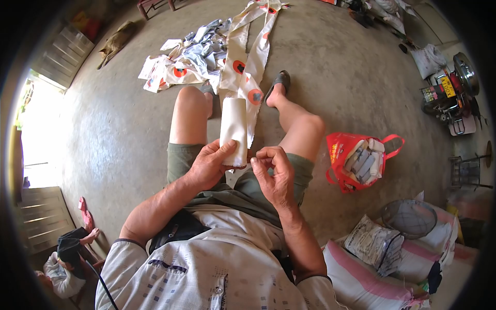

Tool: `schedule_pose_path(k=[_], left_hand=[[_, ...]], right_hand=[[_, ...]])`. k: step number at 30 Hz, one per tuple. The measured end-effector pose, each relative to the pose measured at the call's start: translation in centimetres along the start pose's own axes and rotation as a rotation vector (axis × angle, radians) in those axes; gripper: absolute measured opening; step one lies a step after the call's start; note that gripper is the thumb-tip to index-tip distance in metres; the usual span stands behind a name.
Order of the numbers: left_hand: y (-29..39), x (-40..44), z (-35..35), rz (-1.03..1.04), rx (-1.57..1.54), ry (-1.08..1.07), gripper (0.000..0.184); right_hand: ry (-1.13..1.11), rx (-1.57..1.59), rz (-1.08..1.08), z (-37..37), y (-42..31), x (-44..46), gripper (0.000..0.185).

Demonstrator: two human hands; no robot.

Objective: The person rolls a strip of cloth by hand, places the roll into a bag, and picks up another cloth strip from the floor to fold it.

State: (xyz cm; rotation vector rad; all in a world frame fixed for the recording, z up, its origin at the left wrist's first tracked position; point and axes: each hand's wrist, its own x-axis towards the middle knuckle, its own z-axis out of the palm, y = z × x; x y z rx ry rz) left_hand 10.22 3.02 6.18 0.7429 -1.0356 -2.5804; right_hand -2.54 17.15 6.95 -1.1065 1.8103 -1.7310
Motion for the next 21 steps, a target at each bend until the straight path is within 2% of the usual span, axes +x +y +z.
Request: schedule_pose_path(k=[1, 4, 7, 9, 16, 21], left_hand=[[-0.2, 0.1, 0.0, 0.021, 0.021, 0.016, 0.033], [-0.8, 0.1, -0.1, 0.076, 0.097, 0.036, 0.033], [-0.7, 0.1, 0.0, 0.141, 0.010, 0.029, 0.031], [0.4, -0.4, 0.7, 0.110, -0.063, 0.034, 0.032], [1.1, -0.3, 0.3, -0.132, -0.176, -0.038, 0.041], [0.9, -0.4, 0.5, -0.180, -0.149, -0.022, 0.042]], right_hand=[[0.004, 0.078, 0.098, 0.2, 0.2, -0.1, 0.015], [-0.017, 0.073, 0.201, 1.4, -0.3, -0.3, 0.023], [-0.081, 0.043, 0.268, 1.8, 0.9, -1.4, 0.022], [-0.094, -0.030, 0.238, 1.9, 1.8, -2.3, 0.021], [-0.035, 0.186, 0.353, 0.3, 1.5, -1.1, 0.011], [0.009, 0.292, 0.404, 0.2, 1.4, 0.3, 0.016]])
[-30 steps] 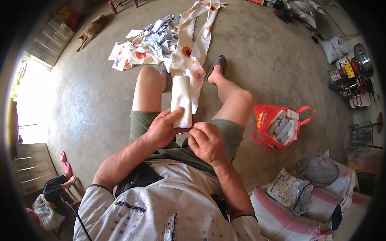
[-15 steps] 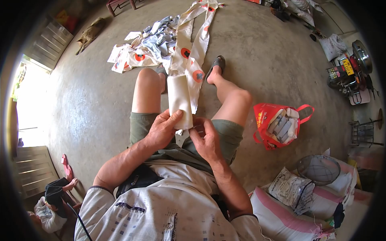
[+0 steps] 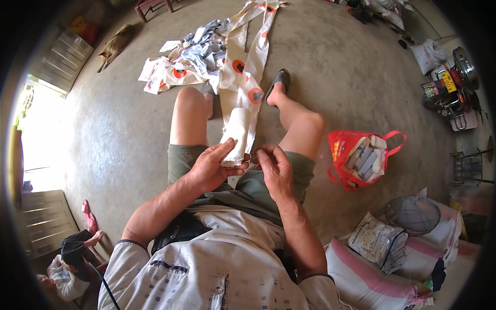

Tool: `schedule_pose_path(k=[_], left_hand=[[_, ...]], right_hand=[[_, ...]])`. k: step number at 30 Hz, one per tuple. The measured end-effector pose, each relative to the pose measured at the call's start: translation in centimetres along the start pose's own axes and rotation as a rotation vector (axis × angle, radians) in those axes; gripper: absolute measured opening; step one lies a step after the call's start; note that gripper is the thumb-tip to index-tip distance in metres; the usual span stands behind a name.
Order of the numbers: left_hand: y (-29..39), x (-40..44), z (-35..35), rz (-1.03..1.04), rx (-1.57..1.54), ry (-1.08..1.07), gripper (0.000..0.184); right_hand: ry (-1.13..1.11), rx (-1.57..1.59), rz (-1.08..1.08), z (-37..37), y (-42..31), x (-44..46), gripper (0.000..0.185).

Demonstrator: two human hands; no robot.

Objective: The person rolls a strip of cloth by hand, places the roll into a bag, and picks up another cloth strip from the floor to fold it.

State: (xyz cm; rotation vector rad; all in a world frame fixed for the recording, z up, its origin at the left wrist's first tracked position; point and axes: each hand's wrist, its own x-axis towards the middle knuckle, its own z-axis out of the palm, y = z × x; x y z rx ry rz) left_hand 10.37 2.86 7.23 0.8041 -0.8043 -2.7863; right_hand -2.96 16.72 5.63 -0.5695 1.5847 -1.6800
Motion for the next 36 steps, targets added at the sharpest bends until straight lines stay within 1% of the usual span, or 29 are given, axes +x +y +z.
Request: schedule_pose_path(k=[1, 4, 5, 6, 8, 9, 13, 18, 21, 27, 30, 31, 33, 36], left_hand=[[0.0, 0.0, 0.1, -0.002, 0.004, -0.001, 0.042], [-0.1, 0.2, -0.4, 0.011, 0.042, 0.018, 0.042], [-0.1, 0.2, -0.5, 0.015, 0.022, 0.032, 0.041], [-0.1, 0.3, -0.6, 0.018, 0.000, 0.044, 0.040], [-0.2, 0.4, -0.7, 0.030, -0.045, 0.039, 0.039], [-0.2, 0.4, -0.6, 0.041, -0.068, 0.021, 0.039], [-0.3, 0.5, -0.2, 0.024, -0.080, -0.049, 0.038], [-0.5, 0.3, -0.1, 0.028, -0.096, 0.010, 0.036], [-0.7, 0.6, -0.5, 0.024, -0.123, -0.013, 0.035], [-0.9, 0.6, -0.4, 0.040, -0.158, -0.021, 0.035], [-0.7, 0.8, -1.0, 0.066, -0.173, -0.063, 0.035], [-0.7, 0.8, -1.2, 0.078, -0.178, -0.086, 0.035], [-0.5, 0.6, -1.0, 0.070, -0.146, -0.048, 0.036], [-0.7, 0.6, -1.0, 0.065, -0.079, -0.030, 0.037]], right_hand=[[0.001, 0.042, 0.018, 0.2, -0.3, 0.0, 0.016], [-0.013, -0.082, -0.135, 0.7, -0.7, -0.3, 0.014], [0.007, -0.158, -0.251, 0.8, -0.2, -0.5, 0.016], [0.015, -0.327, -0.437, 1.1, -0.9, -0.6, 0.023], [-0.011, -0.541, -0.626, 1.7, -2.6, -1.0, 0.029], [-0.026, -0.581, -0.661, 1.8, -2.5, -1.1, 0.030], [-0.020, -0.537, -0.679, 3.1, -2.4, -1.3, 0.028], [-0.039, -0.454, -0.633, 3.4, -2.0, -1.1, 0.021], [-0.046, -0.553, -0.762, 3.3, -2.1, -1.3, 0.020], [-0.080, -0.659, -0.860, 2.7, -2.0, -1.3, 0.020], [-0.172, -0.622, -0.839, 2.1, -1.9, -1.1, 0.019], [-0.158, -0.575, -0.779, 1.9, -2.0, -1.1, 0.017], [-0.132, -0.482, -0.658, 1.5, -2.3, -1.2, 0.015], [-0.043, -0.027, -0.255, 1.0, -1.2, -0.8, 0.013]])
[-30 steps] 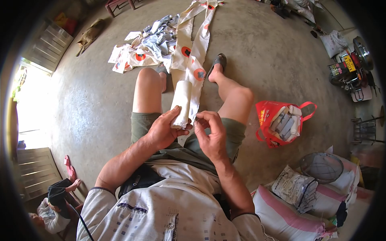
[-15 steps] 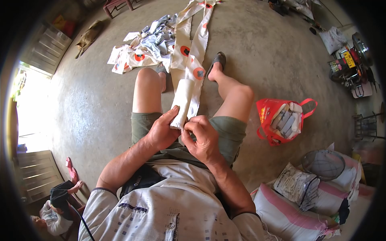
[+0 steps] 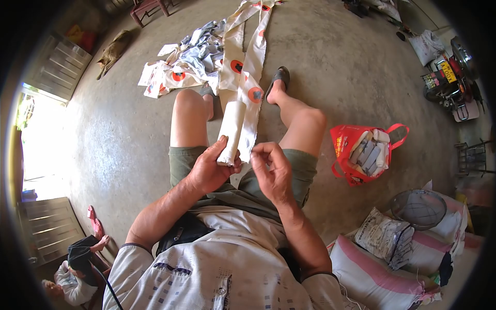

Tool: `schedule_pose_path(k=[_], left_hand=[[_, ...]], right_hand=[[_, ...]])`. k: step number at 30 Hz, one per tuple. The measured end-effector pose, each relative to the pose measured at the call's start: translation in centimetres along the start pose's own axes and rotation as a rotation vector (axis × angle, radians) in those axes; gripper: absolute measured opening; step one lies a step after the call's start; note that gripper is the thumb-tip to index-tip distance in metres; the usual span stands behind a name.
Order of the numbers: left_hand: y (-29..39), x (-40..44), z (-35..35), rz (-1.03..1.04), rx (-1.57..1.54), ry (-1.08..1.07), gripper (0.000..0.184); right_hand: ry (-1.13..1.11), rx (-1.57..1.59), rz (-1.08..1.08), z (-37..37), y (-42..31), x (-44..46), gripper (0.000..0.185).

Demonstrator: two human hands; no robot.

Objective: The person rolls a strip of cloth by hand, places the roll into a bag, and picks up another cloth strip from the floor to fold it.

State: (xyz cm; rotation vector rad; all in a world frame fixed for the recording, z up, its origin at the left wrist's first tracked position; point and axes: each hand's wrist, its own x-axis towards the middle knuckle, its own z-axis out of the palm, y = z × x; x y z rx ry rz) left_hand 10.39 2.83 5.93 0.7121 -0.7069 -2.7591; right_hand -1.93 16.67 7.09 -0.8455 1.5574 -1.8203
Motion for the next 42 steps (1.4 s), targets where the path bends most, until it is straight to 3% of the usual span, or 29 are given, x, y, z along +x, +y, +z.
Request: schedule_pose_path(k=[1, 4, 6, 8, 15, 24, 31, 39, 40, 42], left_hand=[[-0.2, 0.1, 0.0, -0.002, 0.026, -0.002, 0.038], [-0.8, -0.4, 0.4, 0.039, 0.321, 0.004, 0.039], [-1.1, -0.6, 0.2, 0.079, 0.522, -0.077, 0.040], [-1.1, -1.0, 0.5, 0.121, 0.803, -0.108, 0.039], [-1.1, -0.9, 1.0, 0.056, 0.584, -0.083, 0.036], [-1.2, -1.1, 0.9, 0.112, 0.714, -0.038, 0.031], [-0.7, -0.9, 1.4, 0.099, 0.795, -0.034, 0.029], [-0.8, -1.3, 1.3, -0.120, 1.018, -0.046, 0.028], [-1.0, -1.4, 1.2, -0.119, 0.957, -0.054, 0.028], [-1.6, -1.6, 1.0, -0.120, 0.836, -0.069, 0.028]], right_hand=[[0.019, 0.102, 0.057, -0.1, 0.2, 0.2, 0.027], [-0.049, 0.257, 0.247, -0.4, 0.3, 1.2, 0.043], [-0.156, 0.334, 0.324, -0.6, 0.6, 1.4, 0.051], [-0.112, 0.372, 0.383, -0.4, 1.4, 0.7, 0.048], [0.081, 0.606, 0.343, 0.3, 0.5, 1.0, 0.042], [-0.031, 0.593, 0.395, 0.9, 1.5, 0.6, 0.044], [0.125, 0.545, 0.301, 1.3, 0.9, 1.5, 0.041], [0.348, 0.452, 0.121, -4.0, 0.8, 5.1, 0.029], [0.473, 0.387, 0.147, -4.6, 0.9, 5.6, 0.025], [0.380, 0.403, 0.141, -6.4, 1.4, 5.7, 0.029]])
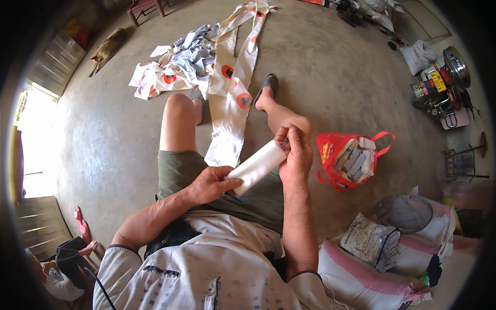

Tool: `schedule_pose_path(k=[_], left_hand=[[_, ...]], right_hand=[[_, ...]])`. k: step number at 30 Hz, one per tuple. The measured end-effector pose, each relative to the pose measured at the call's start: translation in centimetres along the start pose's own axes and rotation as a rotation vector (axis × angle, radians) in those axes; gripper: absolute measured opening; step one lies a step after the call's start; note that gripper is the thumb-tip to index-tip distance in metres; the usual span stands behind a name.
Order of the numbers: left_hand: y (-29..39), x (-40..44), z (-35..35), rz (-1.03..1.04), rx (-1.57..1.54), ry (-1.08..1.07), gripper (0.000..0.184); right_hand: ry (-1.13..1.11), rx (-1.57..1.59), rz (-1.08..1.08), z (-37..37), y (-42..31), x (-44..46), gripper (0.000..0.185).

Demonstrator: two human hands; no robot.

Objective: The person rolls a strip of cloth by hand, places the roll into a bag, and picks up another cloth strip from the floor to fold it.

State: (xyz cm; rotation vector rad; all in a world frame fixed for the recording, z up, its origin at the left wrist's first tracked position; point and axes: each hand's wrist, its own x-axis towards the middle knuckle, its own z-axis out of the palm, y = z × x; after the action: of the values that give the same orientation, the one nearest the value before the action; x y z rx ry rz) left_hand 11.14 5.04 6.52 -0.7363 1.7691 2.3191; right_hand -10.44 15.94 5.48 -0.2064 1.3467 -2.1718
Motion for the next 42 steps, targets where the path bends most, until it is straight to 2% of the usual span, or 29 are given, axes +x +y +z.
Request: schedule_pose_path(k=[3, 7, 10, 12, 13, 18, 21, 24, 28, 33, 39, 42], left_hand=[[-0.6, 0.6, 0.0, 0.029, -0.168, -0.011, 0.027], [0.0, 0.8, 0.0, 0.076, -0.285, 0.043, 0.025], [-0.7, 1.0, -0.1, 0.096, -0.265, 0.061, 0.025], [-1.0, 1.1, -0.2, 0.098, -0.223, 0.071, 0.025], [-0.9, 1.0, -0.3, 0.092, -0.170, 0.086, 0.026], [1.5, -0.1, -0.5, 0.067, 0.032, 0.142, 0.028], [1.2, 0.2, -0.3, 0.117, 0.004, 0.169, 0.029], [0.5, 0.7, -0.7, 0.184, -0.139, 0.087, 0.034], [0.8, -0.4, -1.0, 0.112, -0.279, -0.094, 0.041], [0.7, -0.2, -0.9, 0.068, -0.212, -0.104, 0.040], [0.4, 0.1, -1.3, 0.070, -0.235, -0.056, 0.041], [0.4, 0.3, -1.3, 0.138, -0.281, 0.020, 0.045]], right_hand=[[-0.037, 0.120, 0.019, -0.7, 0.2, 0.1, 0.045], [-0.177, 0.074, 0.216, 0.3, 1.1, -3.1, 0.070], [-0.384, 0.068, 0.232, 1.3, 2.4, -5.1, 0.062], [-0.370, 0.012, 0.313, 2.6, 2.5, -6.1, 0.051], [-0.304, -0.012, 0.287, 3.4, 2.6, -6.6, 0.039], [-0.296, -0.014, 0.221, 4.6, 3.1, -6.2, 0.030], [-0.299, 0.020, 0.198, 5.0, 3.0, -6.0, 0.029], [-0.238, 0.120, 0.207, 5.5, 2.4, -5.7, 0.029], [-0.134, 0.344, 0.213, 3.9, 1.6, -3.6, 0.030], [-0.269, 0.721, 0.346, 1.0, 0.5, -1.9, 0.031], [-0.208, 0.614, 0.312, 1.1, 1.0, -1.7, 0.030], [-0.150, 0.303, 0.183, 2.7, 1.0, -2.9, 0.032]])
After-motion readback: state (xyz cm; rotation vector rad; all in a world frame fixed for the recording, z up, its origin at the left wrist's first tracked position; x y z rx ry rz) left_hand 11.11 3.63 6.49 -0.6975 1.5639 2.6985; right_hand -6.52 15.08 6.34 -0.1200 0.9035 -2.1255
